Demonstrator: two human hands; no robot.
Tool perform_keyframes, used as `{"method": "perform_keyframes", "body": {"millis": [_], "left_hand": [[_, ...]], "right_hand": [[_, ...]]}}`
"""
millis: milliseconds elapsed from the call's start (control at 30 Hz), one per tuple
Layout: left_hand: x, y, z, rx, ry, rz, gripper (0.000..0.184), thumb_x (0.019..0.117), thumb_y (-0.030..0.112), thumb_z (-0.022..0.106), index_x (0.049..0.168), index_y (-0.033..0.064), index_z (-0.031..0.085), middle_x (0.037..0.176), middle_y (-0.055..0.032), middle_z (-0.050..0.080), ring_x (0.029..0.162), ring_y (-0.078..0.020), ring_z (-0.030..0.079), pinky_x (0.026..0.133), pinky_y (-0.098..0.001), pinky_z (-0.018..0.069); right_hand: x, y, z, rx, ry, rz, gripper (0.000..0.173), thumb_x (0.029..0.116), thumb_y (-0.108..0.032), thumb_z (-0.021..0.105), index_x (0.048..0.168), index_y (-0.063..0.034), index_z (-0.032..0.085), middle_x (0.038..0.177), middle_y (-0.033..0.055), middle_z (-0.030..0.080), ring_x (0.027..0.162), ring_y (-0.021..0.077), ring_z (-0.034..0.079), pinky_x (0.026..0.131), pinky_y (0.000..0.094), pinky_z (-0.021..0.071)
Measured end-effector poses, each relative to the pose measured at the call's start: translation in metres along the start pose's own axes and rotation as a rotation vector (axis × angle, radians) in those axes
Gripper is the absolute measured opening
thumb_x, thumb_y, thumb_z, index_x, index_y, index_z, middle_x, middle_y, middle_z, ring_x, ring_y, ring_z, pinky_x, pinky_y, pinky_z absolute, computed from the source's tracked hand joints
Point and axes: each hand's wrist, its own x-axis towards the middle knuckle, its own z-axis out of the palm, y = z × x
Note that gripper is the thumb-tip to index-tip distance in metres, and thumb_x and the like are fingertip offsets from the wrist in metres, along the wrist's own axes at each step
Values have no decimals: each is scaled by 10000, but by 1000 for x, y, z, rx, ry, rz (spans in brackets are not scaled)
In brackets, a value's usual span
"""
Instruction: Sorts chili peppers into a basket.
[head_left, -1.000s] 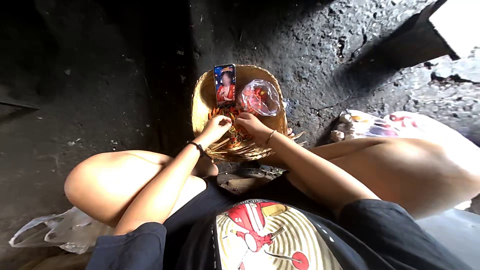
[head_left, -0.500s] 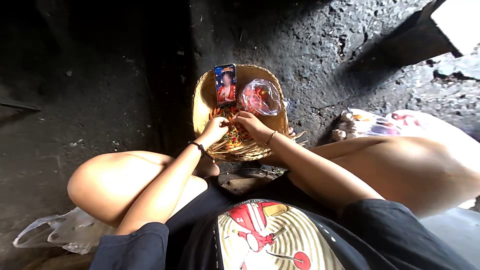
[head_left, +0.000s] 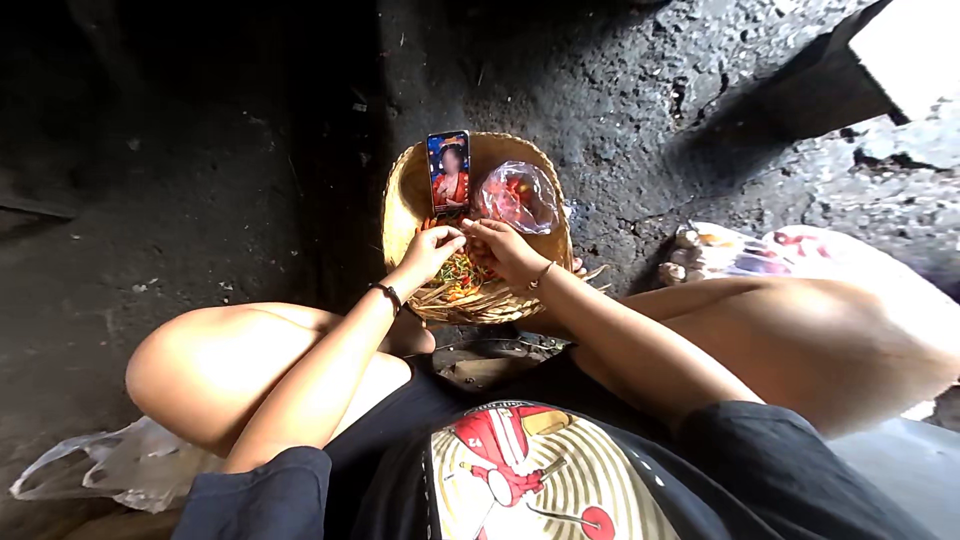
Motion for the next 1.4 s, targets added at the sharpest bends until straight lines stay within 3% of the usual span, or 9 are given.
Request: {"method": "perform_keyframes", "body": {"millis": [100,267,400,667,867,967,1067,1200,1400], "left_hand": [[-1,7,3,-25,32,38,150,1032,70,595,1052,-28,707,902,-34,693,824,-39,635,831,-235,538],[-1,4,-5,172,46,-43,226,1031,174,638,1130,-9,727,1071,-123,746,988,-158,705,960,-382,549],[-2,4,-3,224,-7,-99,242,1036,176,633,1162,-12,720,1127,-155,734,1053,-215,701,1004,-424,534],[-1,2,-1,356,-35,-74,225,1035,176,624,1129,11,744,1135,-143,740,1103,-232,693,1023,-467,512],[-4,2,0,677,-83,-91,219,1001,169,650,1140,33,751,1277,-214,665,1218,-362,632,1058,-555,482],[-5,2,-1,751,-108,-150,181,989,169,634,1097,104,764,1232,-176,672,1137,-369,655,954,-620,511],[-6,2,0,755,-116,-167,178,984,171,646,1104,103,758,1252,-152,668,1152,-346,650,970,-608,509],[-4,2,3,824,-132,-168,278,952,127,645,1193,13,722,1284,-200,652,1217,-362,621,1027,-590,479],[-17,6,3,716,-85,-53,169,987,87,633,1088,27,755,1145,-215,691,1104,-385,659,962,-579,499]], "right_hand": [[-2,-8,1,-18,25,21,227,1090,-290,496,953,-124,567,655,-63,472,516,32,425,489,188,382],[-10,-54,-4,-18,147,-56,295,1082,-281,366,993,-129,602,756,-50,584,587,47,504,525,202,429],[-9,-86,-28,145,309,-182,235,1057,-238,404,1006,-125,604,848,-7,640,680,82,591,589,226,502],[3,-72,-55,111,577,-231,246,1088,-188,432,1161,-35,611,982,38,658,847,114,638,772,285,546],[-5,-77,-42,-506,454,-390,336,1088,-186,430,1219,8,672,1146,122,698,1020,139,663,920,351,537],[-6,-71,-25,-706,333,-523,267,1041,-171,506,1113,13,685,1012,113,717,884,145,689,826,365,579],[-8,-48,-5,-895,156,-495,229,1033,-126,535,1088,19,704,1039,144,715,923,211,701,855,409,586],[4,-3,1,-1273,32,-284,376,1044,-102,522,1397,18,572,1467,201,540,1381,333,515,1149,485,427],[12,31,-19,-1488,13,-131,538,1060,-220,510,1564,-66,403,1643,175,339,1490,378,369,1130,571,407]]}}
